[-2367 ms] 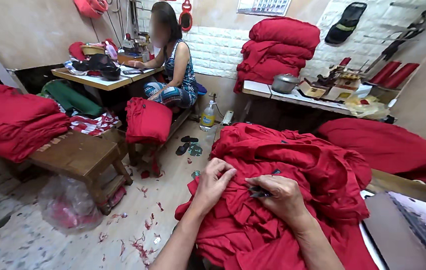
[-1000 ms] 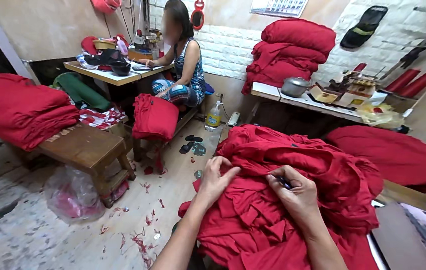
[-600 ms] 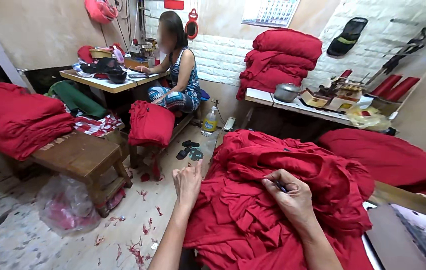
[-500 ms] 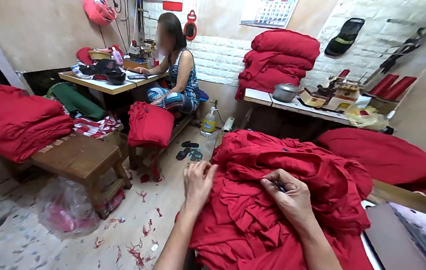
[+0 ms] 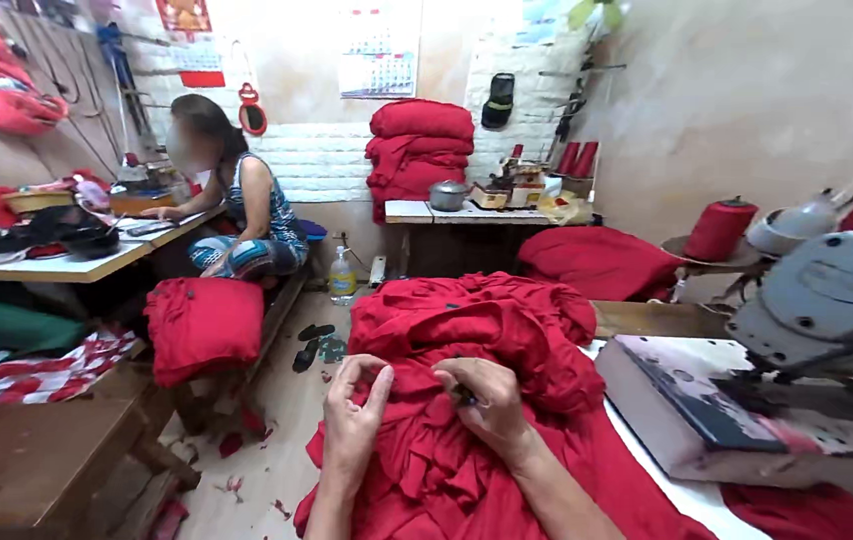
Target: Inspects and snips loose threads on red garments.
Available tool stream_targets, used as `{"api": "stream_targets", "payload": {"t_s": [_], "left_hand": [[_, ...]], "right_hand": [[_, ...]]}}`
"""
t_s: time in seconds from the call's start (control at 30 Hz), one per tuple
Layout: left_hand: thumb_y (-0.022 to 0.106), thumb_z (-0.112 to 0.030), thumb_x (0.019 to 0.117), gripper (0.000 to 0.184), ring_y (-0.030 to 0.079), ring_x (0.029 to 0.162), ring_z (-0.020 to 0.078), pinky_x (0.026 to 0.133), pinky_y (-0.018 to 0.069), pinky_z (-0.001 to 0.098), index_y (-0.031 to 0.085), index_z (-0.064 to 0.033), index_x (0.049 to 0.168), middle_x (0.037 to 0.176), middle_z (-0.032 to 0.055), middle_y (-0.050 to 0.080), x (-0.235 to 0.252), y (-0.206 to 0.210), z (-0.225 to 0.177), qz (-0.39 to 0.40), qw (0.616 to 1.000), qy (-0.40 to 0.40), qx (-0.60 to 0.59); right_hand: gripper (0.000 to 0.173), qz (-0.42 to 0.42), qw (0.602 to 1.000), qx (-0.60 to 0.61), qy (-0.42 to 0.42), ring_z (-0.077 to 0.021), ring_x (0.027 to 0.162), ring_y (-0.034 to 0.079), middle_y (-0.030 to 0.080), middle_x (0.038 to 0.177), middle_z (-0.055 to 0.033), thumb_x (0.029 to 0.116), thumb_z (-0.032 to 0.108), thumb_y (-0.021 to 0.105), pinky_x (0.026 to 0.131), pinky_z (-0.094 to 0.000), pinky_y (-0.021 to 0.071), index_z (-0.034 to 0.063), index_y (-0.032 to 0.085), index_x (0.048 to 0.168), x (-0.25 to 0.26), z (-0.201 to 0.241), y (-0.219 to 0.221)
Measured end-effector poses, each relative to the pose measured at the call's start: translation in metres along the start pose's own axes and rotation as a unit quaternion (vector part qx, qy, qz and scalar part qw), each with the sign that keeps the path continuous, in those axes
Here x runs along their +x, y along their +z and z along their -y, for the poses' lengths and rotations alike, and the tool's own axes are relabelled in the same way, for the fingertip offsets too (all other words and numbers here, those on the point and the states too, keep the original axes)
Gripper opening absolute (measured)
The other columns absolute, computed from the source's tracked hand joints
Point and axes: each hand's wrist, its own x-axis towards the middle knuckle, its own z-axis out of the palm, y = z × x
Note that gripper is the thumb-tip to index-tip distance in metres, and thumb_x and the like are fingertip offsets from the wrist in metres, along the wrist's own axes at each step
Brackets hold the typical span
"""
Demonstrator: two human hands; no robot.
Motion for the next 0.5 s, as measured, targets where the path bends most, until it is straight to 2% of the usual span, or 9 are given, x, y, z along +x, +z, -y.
{"api": "stream_targets", "payload": {"t_s": [0.07, 0.13, 0.2, 0.27, 0.3, 0.37, 0.43, 0.47, 0.5], "left_hand": [[0.061, -0.013, 0.0972, 0.018, 0.064, 0.086, 0.0038, 0.078, 0.0535, 0.0205, 0.071, 0.0012, 0.102, 0.096, 0.0041, 0.069, 0.004, 0.01, -0.013, 0.004, 1.0, -0.009, 0.0], [0.061, -0.011, 0.0982, 0.016, 0.066, 0.085, 0.0044, 0.078, 0.0549, 0.0208, 0.07, 0.002, 0.103, 0.095, 0.0047, 0.07, 0.009, 0.022, -0.022, 0.043, 0.999, 0.003, -0.014], [0.06, -0.011, 0.099, 0.017, 0.067, 0.087, 0.007, 0.079, 0.0557, 0.0234, 0.071, 0.0019, 0.104, 0.095, 0.0065, 0.071, 0.016, 0.036, -0.027, 0.099, 0.995, 0.019, -0.006], [0.059, -0.01, 0.0994, 0.018, 0.069, 0.088, 0.011, 0.082, 0.0567, 0.0275, 0.071, 0.0035, 0.105, 0.098, 0.0099, 0.072, 0.025, 0.051, -0.031, 0.155, 0.987, 0.028, 0.013], [0.059, -0.01, 0.0995, 0.019, 0.069, 0.089, 0.0129, 0.083, 0.0571, 0.0289, 0.07, 0.0043, 0.106, 0.099, 0.0115, 0.072, 0.029, 0.059, -0.033, 0.177, 0.983, 0.036, 0.026], [0.061, -0.013, 0.0989, 0.024, 0.069, 0.09, 0.0179, 0.083, 0.0564, 0.0323, 0.069, 0.006, 0.111, 0.104, 0.0156, 0.071, 0.036, 0.075, -0.036, 0.213, 0.973, 0.047, 0.07], [0.063, -0.019, 0.0988, 0.033, 0.068, 0.1, 0.0258, 0.092, 0.0548, 0.0389, 0.067, 0.0064, 0.12, 0.112, 0.0194, 0.069, 0.044, 0.087, -0.039, 0.259, 0.955, 0.051, 0.133], [0.064, -0.019, 0.0984, 0.033, 0.067, 0.104, 0.0299, 0.095, 0.0531, 0.0424, 0.067, 0.0067, 0.119, 0.112, 0.021, 0.069, 0.048, 0.093, -0.039, 0.273, 0.947, 0.058, 0.156], [0.064, -0.016, 0.0981, 0.027, 0.067, 0.104, 0.0328, 0.096, 0.0523, 0.0449, 0.069, 0.007, 0.112, 0.108, 0.0218, 0.069, 0.051, 0.097, -0.037, 0.276, 0.943, 0.071, 0.17]], "right_hand": [[0.028, -0.075, 0.996, -0.033, 0.024, -0.0152, 0.085, 0.073, 0.075, 0.089, -0.0126, 0.105, 0.018, 0.053, 0.08, -0.0268, 0.0583, -0.0005, 0.072, 0.097, 0.003, -0.002, -0.015], [0.025, -0.141, 0.984, -0.049, 0.1, -0.0107, 0.087, 0.068, 0.07, 0.092, -0.015, 0.1045, 0.012, 0.053, 0.082, -0.0205, 0.0543, -0.0066, 0.068, 0.102, 0.004, -0.01, -0.032], [0.027, -0.179, 0.959, -0.088, 0.199, -0.0148, 0.091, 0.067, 0.069, 0.102, -0.019, 0.1033, 0.014, 0.056, 0.082, -0.025, 0.0544, -0.009, 0.066, 0.113, 0.0, -0.027, -0.046], [0.036, -0.174, 0.938, -0.092, 0.284, -0.0185, 0.093, 0.067, 0.069, 0.109, -0.0198, 0.102, 0.022, 0.06, 0.082, -0.0318, 0.0546, -0.0076, 0.064, 0.122, -0.006, -0.046, -0.057], [0.038, -0.164, 0.935, -0.08, 0.305, -0.0176, 0.09, 0.066, 0.069, 0.108, -0.0186, 0.1015, 0.025, 0.061, 0.078, -0.0326, 0.0536, -0.0065, 0.065, 0.122, -0.01, -0.054, -0.06], [0.033, -0.148, 0.936, -0.042, 0.316, -0.009, 0.084, 0.064, 0.07, 0.101, -0.0119, 0.102, 0.027, 0.06, 0.075, -0.0255, 0.0513, -0.0024, 0.07, 0.112, -0.015, -0.063, -0.064], [0.03, -0.136, 0.942, -0.019, 0.306, -0.0044, 0.081, 0.061, 0.068, 0.095, -0.0071, 0.1016, 0.027, 0.059, 0.074, -0.021, 0.0497, 0.0006, 0.074, 0.103, -0.014, -0.062, -0.064], [0.028, -0.125, 0.945, -0.019, 0.301, -0.0045, 0.081, 0.062, 0.069, 0.094, -0.0063, 0.0999, 0.027, 0.062, 0.074, -0.021, 0.05, 0.002, 0.074, 0.101, -0.013, -0.06, -0.063], [0.026, -0.114, 0.949, -0.025, 0.294, -0.0061, 0.08, 0.061, 0.068, 0.093, -0.0068, 0.0973, 0.025, 0.065, 0.072, -0.022, 0.049, 0.0018, 0.075, 0.099, -0.013, -0.058, -0.062]]}}
